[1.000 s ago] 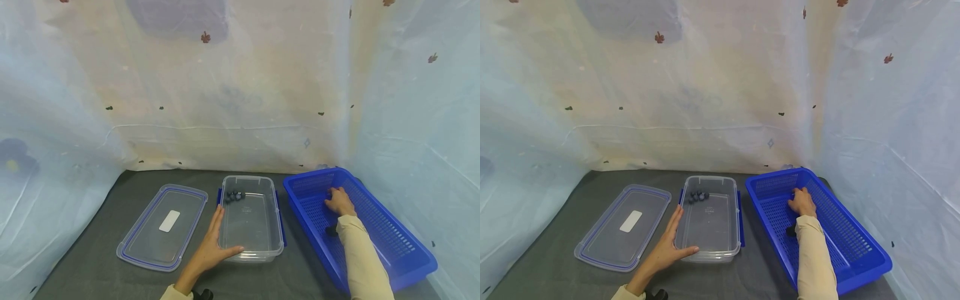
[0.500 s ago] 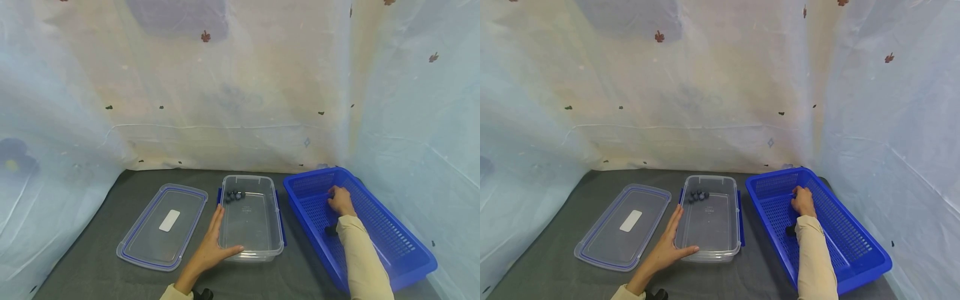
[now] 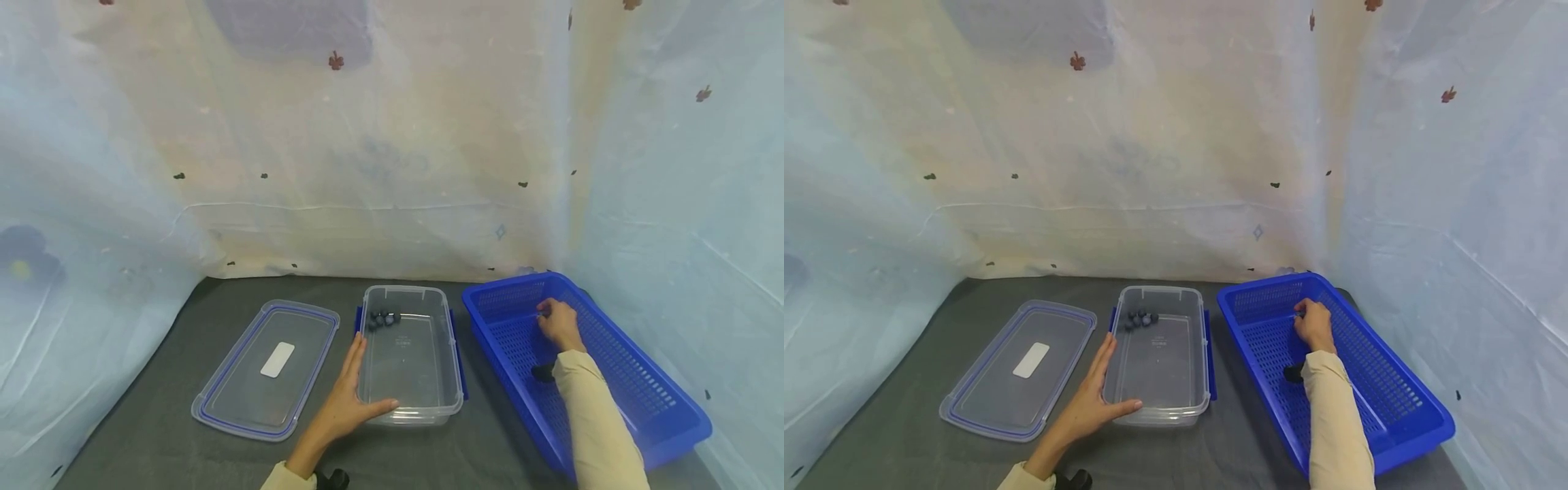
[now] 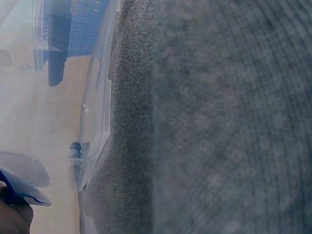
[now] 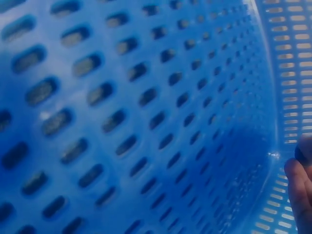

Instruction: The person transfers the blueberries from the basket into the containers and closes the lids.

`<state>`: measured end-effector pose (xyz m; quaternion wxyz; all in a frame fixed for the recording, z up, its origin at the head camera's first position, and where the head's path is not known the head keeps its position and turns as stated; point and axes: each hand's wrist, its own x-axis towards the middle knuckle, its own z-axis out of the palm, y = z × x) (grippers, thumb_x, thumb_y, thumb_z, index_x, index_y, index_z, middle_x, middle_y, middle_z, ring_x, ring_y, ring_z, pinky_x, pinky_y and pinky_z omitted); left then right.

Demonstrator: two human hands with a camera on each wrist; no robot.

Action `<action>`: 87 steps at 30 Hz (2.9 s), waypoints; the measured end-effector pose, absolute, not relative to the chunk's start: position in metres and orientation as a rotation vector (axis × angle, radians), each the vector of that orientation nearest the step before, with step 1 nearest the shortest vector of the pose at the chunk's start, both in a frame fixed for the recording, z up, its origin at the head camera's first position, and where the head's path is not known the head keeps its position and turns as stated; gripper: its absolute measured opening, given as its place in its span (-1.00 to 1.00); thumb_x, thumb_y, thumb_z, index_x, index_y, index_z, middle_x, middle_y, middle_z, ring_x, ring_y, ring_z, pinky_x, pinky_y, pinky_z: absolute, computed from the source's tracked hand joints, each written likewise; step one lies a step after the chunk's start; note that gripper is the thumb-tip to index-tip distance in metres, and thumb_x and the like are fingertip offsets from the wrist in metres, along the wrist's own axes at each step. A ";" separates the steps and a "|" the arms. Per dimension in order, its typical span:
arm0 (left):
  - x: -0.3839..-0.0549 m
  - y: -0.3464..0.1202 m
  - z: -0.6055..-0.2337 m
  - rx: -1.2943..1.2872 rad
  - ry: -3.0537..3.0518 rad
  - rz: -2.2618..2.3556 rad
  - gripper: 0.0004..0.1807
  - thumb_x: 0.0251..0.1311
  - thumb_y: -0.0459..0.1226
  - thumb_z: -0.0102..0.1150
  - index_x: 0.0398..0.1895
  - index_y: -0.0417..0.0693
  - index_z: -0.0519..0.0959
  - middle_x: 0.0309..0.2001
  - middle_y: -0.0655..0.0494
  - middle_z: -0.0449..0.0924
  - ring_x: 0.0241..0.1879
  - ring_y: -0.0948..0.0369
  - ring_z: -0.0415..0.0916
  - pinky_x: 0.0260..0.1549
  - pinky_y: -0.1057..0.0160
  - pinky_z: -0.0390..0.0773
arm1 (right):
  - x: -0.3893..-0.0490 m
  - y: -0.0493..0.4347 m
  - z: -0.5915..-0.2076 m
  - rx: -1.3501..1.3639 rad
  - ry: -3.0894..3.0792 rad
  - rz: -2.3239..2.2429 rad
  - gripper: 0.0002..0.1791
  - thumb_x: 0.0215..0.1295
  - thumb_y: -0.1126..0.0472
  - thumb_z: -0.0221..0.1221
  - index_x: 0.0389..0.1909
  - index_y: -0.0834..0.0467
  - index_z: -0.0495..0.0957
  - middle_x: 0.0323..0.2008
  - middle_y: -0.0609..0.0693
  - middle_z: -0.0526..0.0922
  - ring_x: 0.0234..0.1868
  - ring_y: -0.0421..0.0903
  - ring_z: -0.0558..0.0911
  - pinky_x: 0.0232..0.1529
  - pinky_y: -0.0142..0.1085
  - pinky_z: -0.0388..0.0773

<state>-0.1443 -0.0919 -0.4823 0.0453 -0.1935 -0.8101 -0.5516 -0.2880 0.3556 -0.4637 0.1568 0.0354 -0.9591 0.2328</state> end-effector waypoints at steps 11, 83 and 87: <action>-0.144 -0.092 -0.481 -0.582 -2.496 -1.705 0.30 -0.11 -0.02 0.53 0.56 -0.07 -0.18 0.55 0.00 -0.38 0.45 -0.14 -0.26 0.23 -0.29 0.10 | -0.281 0.353 -0.452 -0.036 -2.628 0.854 -0.76 0.18 0.39 0.13 -0.17 0.48 0.51 -0.22 0.44 0.58 -0.14 0.37 0.52 0.07 0.25 0.23; -0.139 -0.093 -0.481 -0.526 -2.548 -1.612 0.36 -0.14 0.06 0.52 0.55 -0.13 -0.23 0.54 -0.12 -0.33 0.43 -0.20 -0.22 0.21 -0.34 0.08 | -0.242 0.181 -0.378 0.123 -2.293 1.929 -0.60 0.19 0.27 0.35 0.03 0.34 0.56 -0.09 0.11 0.64 -0.07 -0.11 0.58 0.07 -0.21 0.48; -0.139 -0.094 -0.481 -0.533 -2.531 -1.625 0.35 -0.14 0.05 0.53 0.55 -0.13 -0.22 0.54 -0.13 -0.32 0.44 -0.18 -0.23 0.23 -0.33 0.05 | -0.243 0.162 -0.383 0.175 -2.323 1.958 -0.63 0.18 0.28 0.35 -0.01 0.34 0.58 -0.12 0.13 0.65 -0.10 -0.06 0.60 0.07 -0.09 0.49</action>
